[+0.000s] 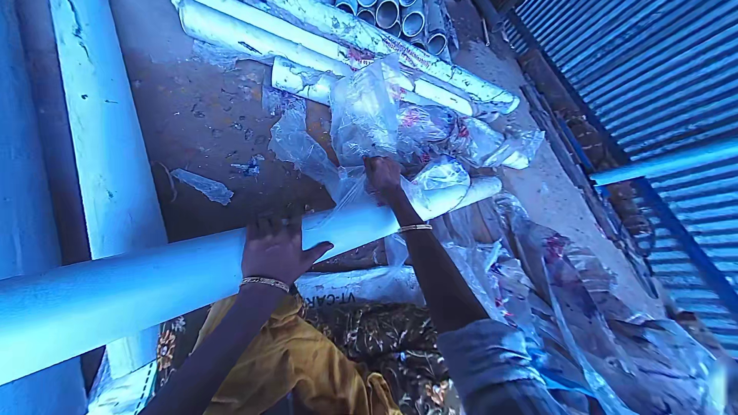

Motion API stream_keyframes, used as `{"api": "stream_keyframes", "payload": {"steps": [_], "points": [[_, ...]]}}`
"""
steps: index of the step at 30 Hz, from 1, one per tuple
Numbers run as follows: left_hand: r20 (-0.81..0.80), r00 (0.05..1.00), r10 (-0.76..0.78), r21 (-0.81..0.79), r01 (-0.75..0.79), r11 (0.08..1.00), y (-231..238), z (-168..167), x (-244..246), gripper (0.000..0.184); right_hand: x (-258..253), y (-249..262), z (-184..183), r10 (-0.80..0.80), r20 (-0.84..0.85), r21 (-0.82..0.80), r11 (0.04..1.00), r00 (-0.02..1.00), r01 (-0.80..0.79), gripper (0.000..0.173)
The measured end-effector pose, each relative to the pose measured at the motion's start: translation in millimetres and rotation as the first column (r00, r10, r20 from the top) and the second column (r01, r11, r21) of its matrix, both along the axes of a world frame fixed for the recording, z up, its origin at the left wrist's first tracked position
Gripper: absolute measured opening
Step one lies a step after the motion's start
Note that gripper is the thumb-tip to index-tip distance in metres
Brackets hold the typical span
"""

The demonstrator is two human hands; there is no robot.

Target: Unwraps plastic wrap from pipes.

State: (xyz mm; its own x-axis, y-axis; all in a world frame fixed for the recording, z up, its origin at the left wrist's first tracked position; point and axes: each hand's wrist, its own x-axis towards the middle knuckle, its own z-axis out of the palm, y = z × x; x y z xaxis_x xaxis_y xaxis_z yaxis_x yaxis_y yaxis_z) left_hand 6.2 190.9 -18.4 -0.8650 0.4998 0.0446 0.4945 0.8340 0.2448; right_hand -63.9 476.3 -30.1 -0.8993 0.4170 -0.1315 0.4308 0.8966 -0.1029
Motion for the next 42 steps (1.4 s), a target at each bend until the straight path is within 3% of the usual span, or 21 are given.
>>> {"api": "stream_keyframes", "payload": {"steps": [3, 6, 8, 10, 11, 13, 15, 16, 17, 19, 21, 23, 24, 28, 30, 32, 34, 36, 38, 40, 42], "points": [[-0.263, 0.965, 0.0, 0.105, 0.028, 0.994, -4.8, -18.3, 8.9, 0.101, -14.5, 25.3, -7.1, -0.285, 0.081, -0.031, 0.957, 0.955, 0.288, 0.053], [-0.314, 0.949, 0.017, 0.13, 0.026, 0.991, -5.7, -23.1, 12.9, 0.101, -13.3, 43.4, -8.8, -0.264, 0.201, -0.244, 0.919, 0.943, 0.309, 0.058], [-0.354, 0.935, 0.026, 0.134, 0.023, 0.991, -5.8, -26.7, 14.6, 0.101, -14.0, 58.1, 14.3, -0.211, 0.221, -0.498, 0.815, 0.952, 0.297, 0.063], [-0.375, 0.926, 0.033, 0.136, 0.02, 0.99, -7.9, -29.0, 16.8, 0.102, -11.3, 81.7, 52.5, -0.217, 0.187, -0.741, 0.61, 0.958, 0.283, 0.07], [-0.375, 0.926, 0.037, 0.142, 0.018, 0.99, -9.0, -29.4, 17.7, 0.102, -5.3, 94.5, 75.9, -0.243, 0.119, -0.779, 0.578, 0.963, 0.242, 0.07], [-0.371, 0.928, 0.038, 0.152, 0.021, 0.988, -9.9, -28.8, 18.3, 0.101, 19.0, 117.5, 108.1, -0.395, -0.232, -0.705, 0.698, 0.889, 0.126, 0.056], [-0.34, 0.94, 0.032, 0.156, 0.023, 0.988, -8.7, -24.7, 15.9, 0.1, 57.0, 136.4, 118.7, -0.423, -0.517, -0.587, 0.808, 0.744, 0.051, 0.038], [-0.314, 0.949, 0.025, 0.156, 0.026, 0.987, -8.2, -22.2, 13.4, 0.099, 81.6, 138.1, 113.4, -0.419, -0.599, -0.582, 0.813, 0.683, -0.011, 0.031], [-0.283, 0.959, 0.018, 0.154, 0.027, 0.988, -7.6, -19.0, 10.0, 0.098, 106.7, 135.4, 101.9, -0.411, -0.638, -0.602, 0.794, 0.652, -0.088, 0.026], [-0.206, 0.979, 0.0, 0.126, 0.026, 0.992, -7.8, -11.8, 3.1, 0.096, 152.6, 120.2, 61.8, -0.363, -0.626, -0.639, 0.745, 0.691, -0.188, 0.012], [-0.087, 0.996, -0.013, 0.042, 0.017, 0.999, -7.5, -0.4, -2.3, 0.094, 172.8, 105.7, 15.0, -0.288, -0.595, -0.614, 0.766, 0.75, -0.192, 0.028], [0.056, 0.998, -0.004, -0.085, 0.009, 0.996, -4.2, 14.1, -5.8, 0.092, 173.9, 92.8, -20.6, -0.221, -0.548, -0.56, 0.813, 0.807, -0.158, 0.051], [0.129, 0.992, 0.012, -0.154, 0.007, 0.988, -2.0, 21.1, -8.1, 0.091, 168.4, 82.9, -30.5, -0.222, -0.562, -0.544, 0.825, 0.797, -0.153, 0.053], [0.237, 0.969, 0.072, -0.269, -0.006, 0.963, 0.9, 31.5, -13.1, 0.092, 128.7, 66.5, -32.8, -0.268, -0.625, -0.474, 0.876, 0.733, -0.084, 0.029], [0.156, 0.986, 0.056, -0.21, -0.022, 0.977, -1.8, 24.5, -11.3, 0.092, 106.3, 79.1, -25.7, -0.219, -0.559, -0.421, 0.906, 0.799, -0.047, 0.024], [0.048, 0.998, 0.032, -0.131, -0.025, 0.991, -5.1, 11.8, -5.5, 0.094, 86.6, 98.8, -19.3, -0.264, -0.436, -0.367, 0.925, 0.86, 0.098, 0.022], [-0.245, 0.97, 0.003, 0.036, 0.006, 0.999, -6.2, -13.4, 9.1, 0.097, 59.8, 120.4, -3.9, -0.355, -0.293, -0.292, 0.917, 0.888, 0.27, 0.025], [-0.419, 0.908, 0.022, 0.077, 0.011, 0.997, -8.9, -24.7, 13.7, 0.1, 20.5, 127.8, 4.4, -0.306, -0.013, -0.169, 0.939, 0.952, 0.299, 0.029], [-0.421, 0.906, 0.038, 0.069, -0.009, 0.998, -8.5, -25.0, 8.9, 0.099, -6.5, 116.6, 2.1, -0.217, 0.215, 0.002, 0.975, 0.952, 0.222, 0.036], [-0.32, 0.947, 0.034, 0.049, -0.019, 0.999, -6.3, -19.6, 2.1, 0.098, -11.9, 92.9, -4.6, -0.179, 0.315, 0.087, 0.983, 0.932, 0.16, 0.029], [-0.209, 0.977, 0.034, 0.034, -0.027, 0.999, -5.1, -12.3, -4.7, 0.096, -14.2, 86.6, -9.5, -0.115, 0.353, 0.042, 0.993, 0.928, 0.107, 0.026]]}}
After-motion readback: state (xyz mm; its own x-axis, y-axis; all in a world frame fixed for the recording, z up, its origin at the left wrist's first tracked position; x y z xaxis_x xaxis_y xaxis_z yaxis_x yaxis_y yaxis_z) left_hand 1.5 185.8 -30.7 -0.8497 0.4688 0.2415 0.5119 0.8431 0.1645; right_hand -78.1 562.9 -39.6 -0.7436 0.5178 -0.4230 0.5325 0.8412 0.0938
